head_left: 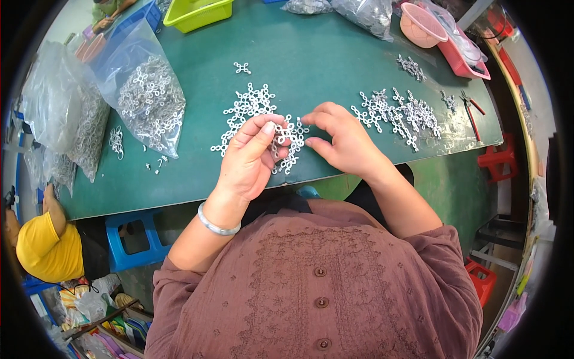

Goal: The person picks up and connects small clover-shaped metal components by hand at a workstation, placing finished pieces back onto the table.

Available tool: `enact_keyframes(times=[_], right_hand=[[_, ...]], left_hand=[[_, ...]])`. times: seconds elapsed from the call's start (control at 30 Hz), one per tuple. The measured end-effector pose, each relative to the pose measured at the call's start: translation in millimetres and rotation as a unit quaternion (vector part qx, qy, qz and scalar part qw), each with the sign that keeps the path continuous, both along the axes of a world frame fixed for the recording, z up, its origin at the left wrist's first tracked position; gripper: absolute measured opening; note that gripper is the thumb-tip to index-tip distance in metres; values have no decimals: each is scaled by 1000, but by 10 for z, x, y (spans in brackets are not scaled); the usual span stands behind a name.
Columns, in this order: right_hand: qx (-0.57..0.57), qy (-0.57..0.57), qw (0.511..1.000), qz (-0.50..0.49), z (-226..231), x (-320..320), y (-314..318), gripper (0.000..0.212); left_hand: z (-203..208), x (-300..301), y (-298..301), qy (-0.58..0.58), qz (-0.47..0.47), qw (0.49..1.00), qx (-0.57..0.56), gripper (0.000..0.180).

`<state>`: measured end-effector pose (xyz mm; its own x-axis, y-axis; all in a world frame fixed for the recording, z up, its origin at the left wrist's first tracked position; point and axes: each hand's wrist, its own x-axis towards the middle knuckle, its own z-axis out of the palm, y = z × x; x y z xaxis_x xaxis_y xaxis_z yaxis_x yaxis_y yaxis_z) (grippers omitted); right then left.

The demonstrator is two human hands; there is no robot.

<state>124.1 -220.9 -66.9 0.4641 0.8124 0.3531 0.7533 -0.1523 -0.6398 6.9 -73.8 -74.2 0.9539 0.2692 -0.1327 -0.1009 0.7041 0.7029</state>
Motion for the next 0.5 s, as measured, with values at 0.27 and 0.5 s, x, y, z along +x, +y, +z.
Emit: enact_keyframes(times=[0.27, 0.5], right_hand=[[-54, -87, 995, 1, -8, 35, -5, 19], [-58, -105, 993, -8, 32, 52, -18, 14]], left_hand=[[81, -15, 38, 1, -2, 999, -54, 13], [33, -54, 116, 13, 0, 997, -70, 14]])
